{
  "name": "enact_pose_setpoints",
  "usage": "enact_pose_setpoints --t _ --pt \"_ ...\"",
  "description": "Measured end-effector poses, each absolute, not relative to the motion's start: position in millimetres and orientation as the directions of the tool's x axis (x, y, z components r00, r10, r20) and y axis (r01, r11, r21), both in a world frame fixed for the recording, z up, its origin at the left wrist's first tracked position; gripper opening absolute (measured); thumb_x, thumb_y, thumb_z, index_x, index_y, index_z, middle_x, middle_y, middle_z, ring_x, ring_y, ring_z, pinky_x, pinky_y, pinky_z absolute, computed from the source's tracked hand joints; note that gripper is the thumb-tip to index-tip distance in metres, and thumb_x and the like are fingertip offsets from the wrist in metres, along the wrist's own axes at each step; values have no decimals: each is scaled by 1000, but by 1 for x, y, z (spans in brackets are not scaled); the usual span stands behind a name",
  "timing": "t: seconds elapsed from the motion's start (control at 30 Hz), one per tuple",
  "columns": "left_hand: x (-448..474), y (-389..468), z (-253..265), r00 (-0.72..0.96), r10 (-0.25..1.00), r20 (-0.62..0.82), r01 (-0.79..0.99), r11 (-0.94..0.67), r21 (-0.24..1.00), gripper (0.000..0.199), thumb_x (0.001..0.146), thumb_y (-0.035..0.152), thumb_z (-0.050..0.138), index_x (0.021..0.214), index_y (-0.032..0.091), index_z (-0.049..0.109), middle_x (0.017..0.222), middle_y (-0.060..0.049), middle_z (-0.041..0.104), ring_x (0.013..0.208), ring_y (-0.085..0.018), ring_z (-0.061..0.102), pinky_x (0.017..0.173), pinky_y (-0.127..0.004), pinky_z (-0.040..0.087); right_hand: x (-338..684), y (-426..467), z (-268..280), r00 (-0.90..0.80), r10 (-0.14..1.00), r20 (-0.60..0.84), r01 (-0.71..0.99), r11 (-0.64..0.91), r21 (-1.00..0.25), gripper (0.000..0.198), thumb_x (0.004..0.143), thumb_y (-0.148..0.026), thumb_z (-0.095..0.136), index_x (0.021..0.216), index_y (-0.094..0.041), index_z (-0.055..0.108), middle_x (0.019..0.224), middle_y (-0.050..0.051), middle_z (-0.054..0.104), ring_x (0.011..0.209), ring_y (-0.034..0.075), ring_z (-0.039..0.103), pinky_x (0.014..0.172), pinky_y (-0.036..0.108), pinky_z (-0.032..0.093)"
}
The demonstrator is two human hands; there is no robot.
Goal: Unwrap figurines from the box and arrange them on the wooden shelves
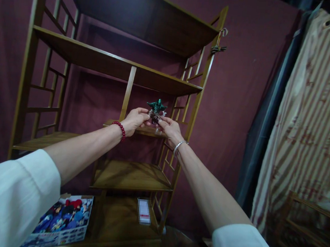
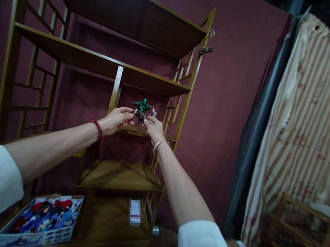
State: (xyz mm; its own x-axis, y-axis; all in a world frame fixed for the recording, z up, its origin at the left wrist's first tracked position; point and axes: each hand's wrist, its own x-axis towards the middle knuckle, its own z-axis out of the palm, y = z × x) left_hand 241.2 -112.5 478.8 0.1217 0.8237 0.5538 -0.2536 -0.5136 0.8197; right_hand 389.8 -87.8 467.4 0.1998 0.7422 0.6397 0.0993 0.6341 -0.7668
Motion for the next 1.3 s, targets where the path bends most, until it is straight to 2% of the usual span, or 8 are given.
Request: enact_pose_setpoints --t 0.17,0.33,0.67,0.9,1.03,1.2,1.3 --pt "243 -99 478 90 838 538 -224 -509 831 18 72 3 53 87 12 46 75 -3 56 46 -5 53 36 -16 25 387 -72 471 231 756 613 66 616 -785 15 71 -5 57 85 -11 58 68 2 64 55 8 60 57 18 50" --pt "245 -88 476 53 859 509 -179 -494 851 19 70 2 56 84 12 47 68 0 55 42 -4 49 37 -16 24 384 -55 467 235 758 609 87 607 -790 15 72 -6 57 86 -12 58 61 0 62 52 8 58 58 20 52" --pt "249 -54 469 -34 876 482 -146 -481 864 15 72 -2 52 74 12 46 61 1 52 44 -6 53 45 -17 38 386 -16 461 281 796 537 49 547 -836 10 65 -3 63 67 -11 58 61 0 63 53 8 60 59 20 53" --pt "252 -28 465 -90 875 475 -109 -483 869 13 72 0 53 73 12 48 63 1 53 43 -6 54 48 -18 43 392 8 461 278 797 536 182 504 -844 8 62 -9 67 69 -12 62 54 0 61 47 9 59 50 19 50" --pt "252 -20 463 -106 874 475 -37 -481 876 10 72 4 55 75 12 50 57 1 52 42 -7 52 44 -17 39 395 18 458 308 792 527 296 447 -844 17 61 -17 69 77 -12 65 50 -1 60 43 9 55 44 19 47" --pt "252 -7 460 -137 864 484 79 -478 875 13 68 10 63 77 13 54 52 3 52 41 -6 51 44 -15 36 404 32 455 282 722 632 517 440 -734 28 57 -30 71 82 -17 67 64 -1 65 55 9 58 54 18 47" --pt "254 2 458 -168 849 500 175 -474 863 13 66 15 65 77 14 57 51 3 53 41 -6 51 46 -16 37 408 38 454 287 707 646 619 377 -689 32 59 -35 69 86 -18 68 70 -1 66 63 10 60 61 20 47"
